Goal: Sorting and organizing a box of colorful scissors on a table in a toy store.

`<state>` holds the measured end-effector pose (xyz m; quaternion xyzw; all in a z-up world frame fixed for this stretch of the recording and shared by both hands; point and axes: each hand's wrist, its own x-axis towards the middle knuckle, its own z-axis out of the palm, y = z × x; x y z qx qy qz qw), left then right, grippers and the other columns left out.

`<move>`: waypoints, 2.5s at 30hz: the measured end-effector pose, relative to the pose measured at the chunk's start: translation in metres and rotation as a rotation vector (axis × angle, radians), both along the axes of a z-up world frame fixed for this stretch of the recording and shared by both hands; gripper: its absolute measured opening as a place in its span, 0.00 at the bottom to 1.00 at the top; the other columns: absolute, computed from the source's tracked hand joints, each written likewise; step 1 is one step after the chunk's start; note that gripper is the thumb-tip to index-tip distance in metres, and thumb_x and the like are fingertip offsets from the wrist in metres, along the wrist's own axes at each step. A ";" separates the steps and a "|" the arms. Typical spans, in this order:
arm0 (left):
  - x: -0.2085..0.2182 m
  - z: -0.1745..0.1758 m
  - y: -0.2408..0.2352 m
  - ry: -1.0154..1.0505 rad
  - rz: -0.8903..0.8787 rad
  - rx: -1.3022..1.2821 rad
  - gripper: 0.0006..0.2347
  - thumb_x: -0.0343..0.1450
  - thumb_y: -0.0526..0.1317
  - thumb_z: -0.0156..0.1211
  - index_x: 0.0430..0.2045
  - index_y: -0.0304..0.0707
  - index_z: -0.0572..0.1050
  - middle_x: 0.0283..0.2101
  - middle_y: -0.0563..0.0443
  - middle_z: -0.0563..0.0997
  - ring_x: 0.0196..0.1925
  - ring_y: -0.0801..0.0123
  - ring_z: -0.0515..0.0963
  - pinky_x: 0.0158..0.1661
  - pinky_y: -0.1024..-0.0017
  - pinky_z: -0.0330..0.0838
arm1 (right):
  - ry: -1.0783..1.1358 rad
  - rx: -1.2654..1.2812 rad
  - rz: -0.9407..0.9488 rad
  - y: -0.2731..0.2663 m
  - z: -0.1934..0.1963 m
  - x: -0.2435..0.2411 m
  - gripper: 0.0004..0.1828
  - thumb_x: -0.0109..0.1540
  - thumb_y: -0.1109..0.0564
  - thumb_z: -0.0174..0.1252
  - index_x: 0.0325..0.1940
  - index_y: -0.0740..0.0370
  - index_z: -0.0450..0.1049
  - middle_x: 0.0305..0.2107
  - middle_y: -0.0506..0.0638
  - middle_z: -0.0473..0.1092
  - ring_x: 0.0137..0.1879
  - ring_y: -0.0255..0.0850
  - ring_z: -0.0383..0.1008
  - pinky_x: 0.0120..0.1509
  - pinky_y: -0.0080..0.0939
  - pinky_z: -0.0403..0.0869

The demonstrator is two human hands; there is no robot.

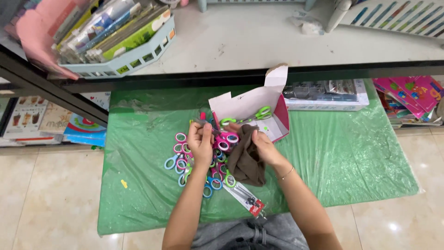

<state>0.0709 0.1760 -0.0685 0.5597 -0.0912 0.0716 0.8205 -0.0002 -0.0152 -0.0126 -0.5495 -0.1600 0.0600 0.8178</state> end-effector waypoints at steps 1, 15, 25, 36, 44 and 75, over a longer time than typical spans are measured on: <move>-0.003 -0.005 0.002 0.011 0.003 0.004 0.07 0.77 0.38 0.59 0.34 0.35 0.71 0.21 0.60 0.72 0.20 0.84 0.67 0.22 0.81 0.59 | 0.011 0.004 0.003 0.001 -0.003 -0.002 0.45 0.71 0.32 0.41 0.76 0.74 0.56 0.71 0.60 0.62 0.78 0.49 0.60 0.80 0.49 0.58; -0.018 -0.002 -0.003 -0.178 -0.029 0.075 0.06 0.81 0.38 0.53 0.37 0.34 0.69 0.23 0.61 0.69 0.20 0.86 0.63 0.22 0.82 0.53 | -0.419 -0.762 -0.433 0.009 -0.046 -0.004 0.34 0.69 0.53 0.61 0.59 0.64 0.41 0.56 0.59 0.61 0.51 0.46 0.62 0.64 0.45 0.66; -0.021 -0.018 -0.003 -0.167 -0.001 0.173 0.08 0.81 0.40 0.52 0.40 0.32 0.70 0.23 0.60 0.70 0.23 0.86 0.63 0.27 0.83 0.56 | -0.436 -0.674 -0.413 0.023 0.017 -0.013 0.08 0.68 0.61 0.53 0.51 0.63 0.69 0.56 0.56 0.73 0.61 0.50 0.76 0.67 0.46 0.72; -0.031 -0.034 -0.011 -0.432 0.079 0.300 0.11 0.82 0.41 0.46 0.44 0.28 0.63 0.42 0.46 0.75 0.37 0.75 0.73 0.40 0.76 0.71 | -0.275 -0.777 -0.445 0.028 -0.009 -0.014 0.10 0.65 0.56 0.60 0.47 0.65 0.76 0.36 0.55 0.76 0.41 0.50 0.79 0.47 0.44 0.76; -0.031 -0.020 -0.009 -0.403 0.052 0.359 0.11 0.82 0.41 0.46 0.40 0.29 0.63 0.36 0.46 0.75 0.33 0.73 0.74 0.36 0.74 0.71 | -0.279 -0.640 -0.306 0.021 -0.012 -0.008 0.12 0.66 0.57 0.59 0.50 0.67 0.74 0.39 0.54 0.75 0.43 0.44 0.77 0.49 0.42 0.75; -0.027 -0.007 -0.008 -0.345 0.262 0.202 0.11 0.82 0.42 0.45 0.41 0.29 0.68 0.34 0.53 0.72 0.32 0.78 0.68 0.35 0.78 0.64 | -0.001 -0.448 -0.204 0.027 -0.014 -0.011 0.19 0.67 0.59 0.56 0.61 0.66 0.71 0.48 0.50 0.75 0.55 0.33 0.72 0.62 0.36 0.72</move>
